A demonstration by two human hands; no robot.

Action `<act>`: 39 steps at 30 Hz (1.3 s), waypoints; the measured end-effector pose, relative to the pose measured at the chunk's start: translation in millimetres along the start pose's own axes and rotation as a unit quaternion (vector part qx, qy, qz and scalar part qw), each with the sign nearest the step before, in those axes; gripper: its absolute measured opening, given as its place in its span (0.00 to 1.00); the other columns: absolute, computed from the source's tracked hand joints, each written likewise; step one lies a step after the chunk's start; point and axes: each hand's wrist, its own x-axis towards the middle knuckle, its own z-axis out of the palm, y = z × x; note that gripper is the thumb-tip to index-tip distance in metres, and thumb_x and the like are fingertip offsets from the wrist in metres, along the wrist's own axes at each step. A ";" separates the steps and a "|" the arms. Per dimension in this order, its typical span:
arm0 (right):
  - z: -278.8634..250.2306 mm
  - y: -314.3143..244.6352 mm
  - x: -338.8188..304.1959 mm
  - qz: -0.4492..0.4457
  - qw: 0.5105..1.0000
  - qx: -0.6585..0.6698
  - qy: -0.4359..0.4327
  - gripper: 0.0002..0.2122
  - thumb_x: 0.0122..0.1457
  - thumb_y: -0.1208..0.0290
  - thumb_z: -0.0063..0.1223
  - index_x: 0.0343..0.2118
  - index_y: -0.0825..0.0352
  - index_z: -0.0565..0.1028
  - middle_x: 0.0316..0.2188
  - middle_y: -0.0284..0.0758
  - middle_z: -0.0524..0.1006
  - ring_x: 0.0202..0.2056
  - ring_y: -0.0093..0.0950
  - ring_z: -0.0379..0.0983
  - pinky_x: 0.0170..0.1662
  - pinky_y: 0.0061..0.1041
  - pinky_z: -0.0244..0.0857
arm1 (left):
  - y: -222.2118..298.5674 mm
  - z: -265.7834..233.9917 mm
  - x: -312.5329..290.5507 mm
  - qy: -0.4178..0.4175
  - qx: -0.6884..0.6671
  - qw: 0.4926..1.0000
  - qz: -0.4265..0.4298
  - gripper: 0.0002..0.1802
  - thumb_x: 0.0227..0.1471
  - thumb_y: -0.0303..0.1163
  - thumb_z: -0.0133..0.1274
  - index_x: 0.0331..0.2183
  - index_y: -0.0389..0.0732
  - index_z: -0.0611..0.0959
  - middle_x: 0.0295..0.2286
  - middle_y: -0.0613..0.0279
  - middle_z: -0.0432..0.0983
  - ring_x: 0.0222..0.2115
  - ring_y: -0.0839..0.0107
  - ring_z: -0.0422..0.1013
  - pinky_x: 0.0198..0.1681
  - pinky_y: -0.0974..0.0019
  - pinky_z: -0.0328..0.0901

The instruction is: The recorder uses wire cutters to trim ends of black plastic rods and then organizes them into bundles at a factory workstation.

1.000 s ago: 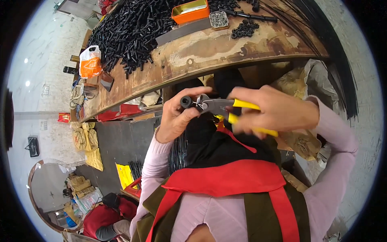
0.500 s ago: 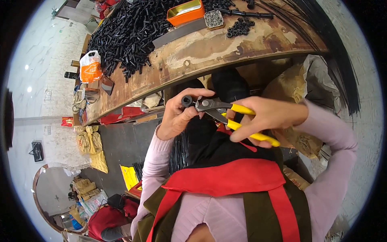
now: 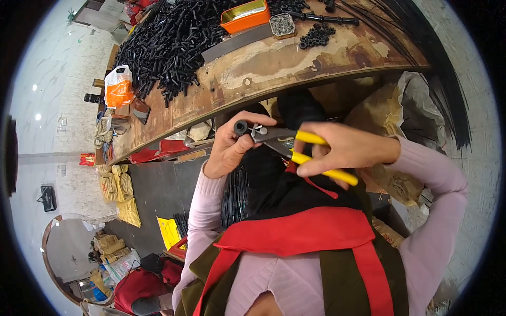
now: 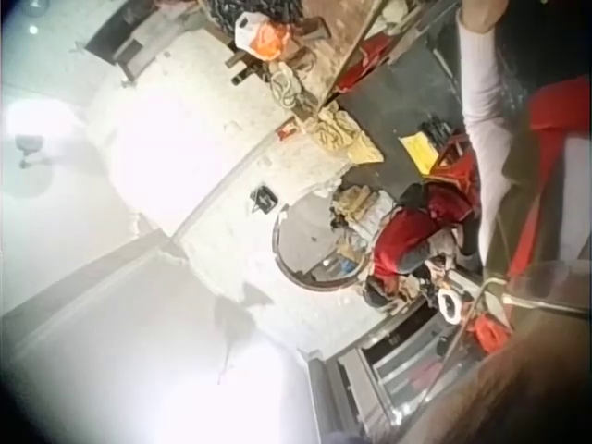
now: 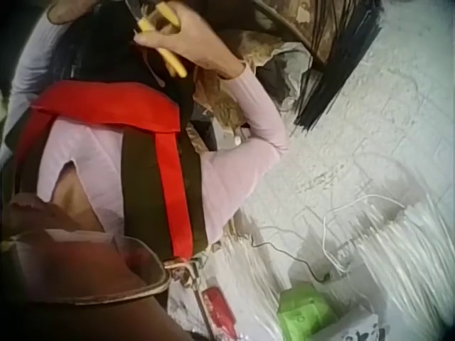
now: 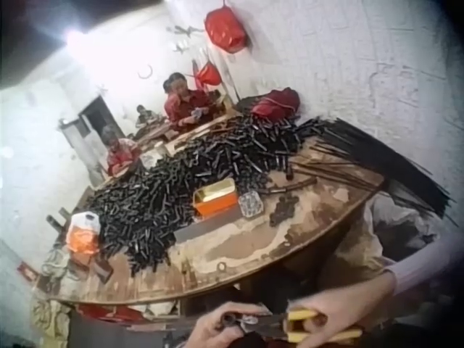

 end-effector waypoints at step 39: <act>-160.9 48.9 178.1 -0.141 0.735 -0.561 0.354 0.07 0.51 0.76 0.52 0.33 0.65 0.76 0.30 0.36 0.78 0.33 0.37 0.77 0.34 0.36 0.69 | -35.1 -5.3 -2.4 0.179 0.032 0.982 0.046 0.13 0.64 0.32 0.43 0.44 0.31 0.72 0.22 0.67 0.63 0.23 0.78 0.59 0.28 0.72 0.58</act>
